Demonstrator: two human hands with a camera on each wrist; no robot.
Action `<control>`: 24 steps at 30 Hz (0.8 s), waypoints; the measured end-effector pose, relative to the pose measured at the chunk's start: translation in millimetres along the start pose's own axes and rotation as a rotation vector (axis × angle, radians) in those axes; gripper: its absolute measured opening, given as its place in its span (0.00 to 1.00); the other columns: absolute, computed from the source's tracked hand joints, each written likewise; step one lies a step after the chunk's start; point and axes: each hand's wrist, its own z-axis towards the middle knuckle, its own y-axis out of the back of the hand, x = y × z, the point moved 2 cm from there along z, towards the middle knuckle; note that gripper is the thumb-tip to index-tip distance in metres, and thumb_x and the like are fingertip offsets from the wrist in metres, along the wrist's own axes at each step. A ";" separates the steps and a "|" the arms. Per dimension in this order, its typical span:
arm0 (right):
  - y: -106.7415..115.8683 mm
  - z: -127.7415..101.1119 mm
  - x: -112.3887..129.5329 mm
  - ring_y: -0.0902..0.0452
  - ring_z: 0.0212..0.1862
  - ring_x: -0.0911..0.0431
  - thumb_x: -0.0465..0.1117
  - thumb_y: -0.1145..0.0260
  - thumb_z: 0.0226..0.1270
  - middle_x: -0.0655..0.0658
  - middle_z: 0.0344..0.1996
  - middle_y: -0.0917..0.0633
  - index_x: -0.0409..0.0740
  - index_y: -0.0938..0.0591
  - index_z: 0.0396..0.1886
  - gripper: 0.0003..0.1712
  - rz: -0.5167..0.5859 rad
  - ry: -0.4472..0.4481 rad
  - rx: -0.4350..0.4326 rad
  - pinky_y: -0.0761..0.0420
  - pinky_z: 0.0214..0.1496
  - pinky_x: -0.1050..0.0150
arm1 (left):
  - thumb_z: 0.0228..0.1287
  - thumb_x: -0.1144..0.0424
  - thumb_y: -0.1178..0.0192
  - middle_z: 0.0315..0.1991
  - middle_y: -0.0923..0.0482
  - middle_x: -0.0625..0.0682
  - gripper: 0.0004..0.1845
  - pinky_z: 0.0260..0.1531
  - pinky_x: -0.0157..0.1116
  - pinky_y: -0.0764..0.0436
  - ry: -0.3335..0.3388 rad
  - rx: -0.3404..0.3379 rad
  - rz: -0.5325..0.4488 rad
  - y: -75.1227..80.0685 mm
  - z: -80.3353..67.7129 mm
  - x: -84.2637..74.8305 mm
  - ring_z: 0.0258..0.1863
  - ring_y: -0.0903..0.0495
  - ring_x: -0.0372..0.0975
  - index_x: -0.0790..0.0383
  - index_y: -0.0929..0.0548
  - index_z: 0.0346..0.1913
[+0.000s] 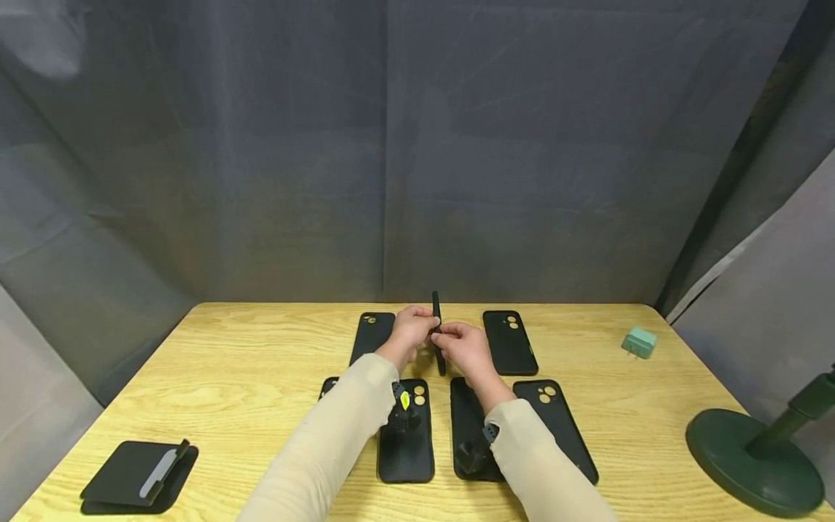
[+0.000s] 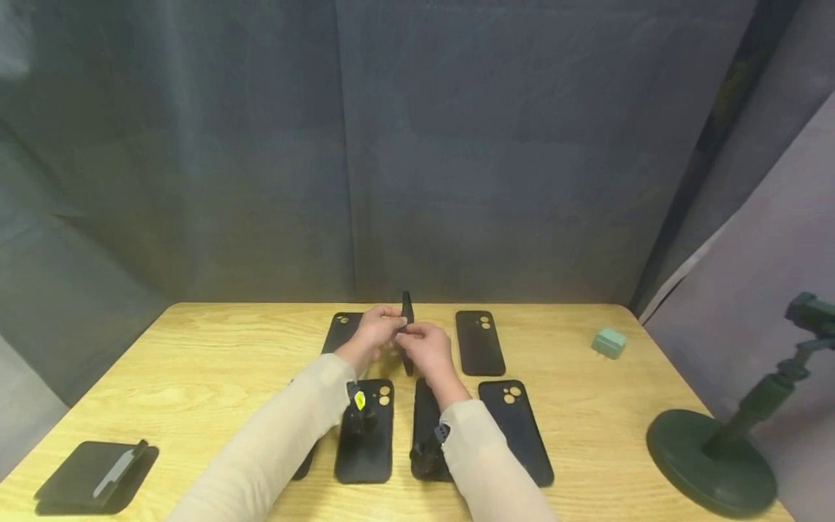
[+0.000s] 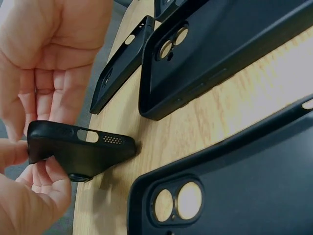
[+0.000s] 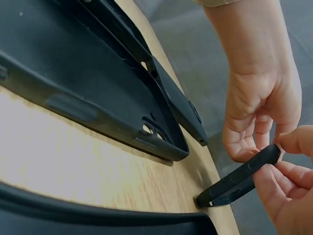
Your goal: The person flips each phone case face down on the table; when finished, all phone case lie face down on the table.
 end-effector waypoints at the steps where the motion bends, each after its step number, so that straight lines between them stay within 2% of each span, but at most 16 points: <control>1: -0.4 0.3 0.4 0.20 0.37 0.54 0.39 0.34 0.59 0.37 0.42 0.17 0.34 0.19 0.48 0.18 -0.002 0.000 0.003 0.20 0.37 0.63 | 0.62 0.68 0.42 0.36 0.26 0.55 0.14 0.26 0.35 0.28 0.001 0.000 0.004 0.6 -0.2 -0.6 0.22 0.29 0.37 0.69 0.25 0.50; 10: -2.1 -0.1 1.8 0.21 0.35 0.54 0.38 0.34 0.58 0.37 0.41 0.18 0.33 0.19 0.44 0.16 -0.029 -0.035 0.026 0.20 0.34 0.65 | 0.63 0.68 0.43 0.37 0.25 0.55 0.13 0.27 0.34 0.26 0.001 0.007 -0.001 1.2 -2.3 0.7 0.22 0.28 0.37 0.68 0.25 0.50; 14: -0.7 -0.1 4.5 0.22 0.31 0.55 0.39 0.33 0.57 0.39 0.38 0.18 0.34 0.18 0.42 0.15 -0.065 -0.031 0.008 0.22 0.31 0.67 | 0.65 0.68 0.46 0.37 0.25 0.55 0.13 0.27 0.31 0.25 -0.004 0.017 -0.053 0.5 -3.0 2.4 0.28 0.26 0.38 0.69 0.25 0.51; 17: 1.1 0.0 6.6 0.24 0.29 0.56 0.39 0.34 0.56 0.39 0.36 0.18 0.35 0.18 0.40 0.14 -0.094 -0.039 -0.001 0.24 0.29 0.67 | 0.65 0.68 0.47 0.33 0.27 0.53 0.13 0.28 0.29 0.25 -0.006 0.021 -0.110 2.2 -2.8 4.2 0.30 0.27 0.38 0.69 0.25 0.50; 19: 2.6 0.1 8.1 0.23 0.30 0.56 0.39 0.35 0.57 0.39 0.37 0.18 0.34 0.19 0.41 0.14 -0.111 -0.051 -0.005 0.23 0.30 0.66 | 0.65 0.69 0.48 0.31 0.29 0.52 0.12 0.29 0.31 0.24 -0.002 0.023 -0.136 4.5 -2.8 5.9 0.30 0.28 0.38 0.68 0.26 0.49; 24: 6.0 0.9 9.8 0.21 0.32 0.54 0.38 0.37 0.57 0.38 0.39 0.18 0.35 0.19 0.42 0.14 -0.134 -0.077 -0.029 0.21 0.33 0.63 | 0.66 0.69 0.50 0.31 0.31 0.52 0.14 0.38 0.39 0.22 0.013 0.032 -0.143 10.5 -4.1 10.7 0.29 0.30 0.39 0.71 0.28 0.53</control>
